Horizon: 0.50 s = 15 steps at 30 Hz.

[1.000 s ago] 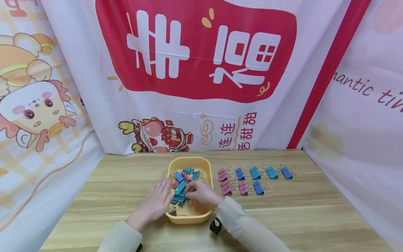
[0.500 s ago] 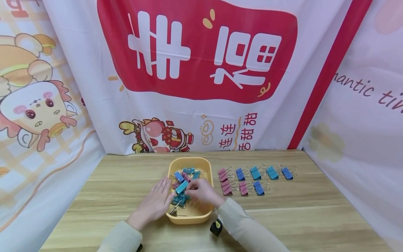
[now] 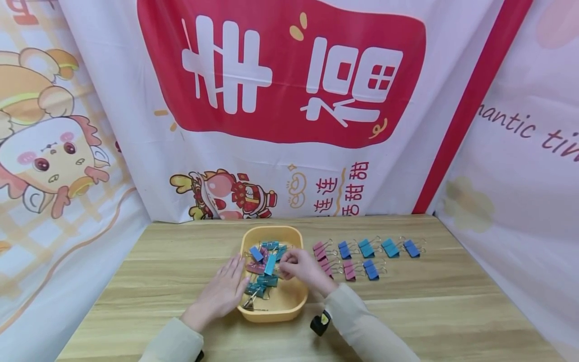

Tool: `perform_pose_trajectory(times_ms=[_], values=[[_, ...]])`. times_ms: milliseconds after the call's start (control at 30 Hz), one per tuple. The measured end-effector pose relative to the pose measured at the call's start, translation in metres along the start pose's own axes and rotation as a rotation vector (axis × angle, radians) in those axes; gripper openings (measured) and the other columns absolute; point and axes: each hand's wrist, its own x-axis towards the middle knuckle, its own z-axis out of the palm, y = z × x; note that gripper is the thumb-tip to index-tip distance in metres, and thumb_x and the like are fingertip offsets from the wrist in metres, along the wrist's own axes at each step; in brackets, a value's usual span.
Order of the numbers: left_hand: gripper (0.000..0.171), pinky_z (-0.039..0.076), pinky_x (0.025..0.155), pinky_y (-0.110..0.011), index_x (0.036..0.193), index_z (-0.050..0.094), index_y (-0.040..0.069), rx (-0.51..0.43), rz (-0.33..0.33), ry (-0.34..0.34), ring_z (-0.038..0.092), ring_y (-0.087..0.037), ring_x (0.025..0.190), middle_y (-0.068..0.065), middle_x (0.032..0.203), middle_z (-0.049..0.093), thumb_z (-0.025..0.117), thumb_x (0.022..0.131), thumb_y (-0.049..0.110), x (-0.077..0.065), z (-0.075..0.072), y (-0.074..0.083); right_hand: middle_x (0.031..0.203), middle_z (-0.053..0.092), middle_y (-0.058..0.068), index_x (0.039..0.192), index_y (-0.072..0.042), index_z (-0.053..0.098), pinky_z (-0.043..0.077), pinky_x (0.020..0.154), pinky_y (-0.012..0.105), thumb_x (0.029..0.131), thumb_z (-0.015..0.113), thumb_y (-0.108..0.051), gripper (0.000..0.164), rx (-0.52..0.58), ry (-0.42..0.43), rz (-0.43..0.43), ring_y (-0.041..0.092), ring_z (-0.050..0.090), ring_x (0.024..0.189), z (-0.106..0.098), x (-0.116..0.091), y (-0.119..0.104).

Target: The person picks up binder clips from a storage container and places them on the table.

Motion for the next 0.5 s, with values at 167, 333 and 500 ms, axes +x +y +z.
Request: perform_pose_trajectory(times_ms=[167,333,500], values=[[0.057,0.017,0.108,-0.047,0.141,0.024,-0.007,0.002,-0.001,-0.002,0.014,-0.035,0.135,-0.023,0.147,0.016,0.031,0.101,0.033,-0.001,-0.001,0.001,0.076,0.065,0.014,0.095,0.007,0.056,0.056,0.061,0.031,0.088,0.057,0.002,0.009,0.042,0.051,0.019,0.024,0.064,0.067,-0.014,-0.002,0.002],[0.057,0.016,0.108,-0.047,0.141,0.024,-0.008,-0.013,0.0,0.001,0.014,-0.036,0.135,-0.023,0.147,0.014,0.031,0.101,0.032,-0.001,-0.001,0.001,0.078,0.065,0.019,0.099,0.011,0.054,0.056,0.061,0.034,0.087,0.055,0.005,0.014,0.082,0.079,-0.001,0.027,0.064,0.066,-0.031,-0.005,0.003],[0.057,0.017,0.108,-0.048,0.141,0.024,-0.008,-0.011,0.0,0.008,0.014,-0.036,0.135,-0.023,0.147,0.014,0.032,0.101,0.031,-0.001,-0.001,0.002,0.078,0.065,0.014,0.101,0.01,0.055,0.056,0.064,0.038,0.087,0.054,0.002,0.015,0.069,0.106,0.016,0.031,0.064,0.07,-0.048,-0.01,0.001]])
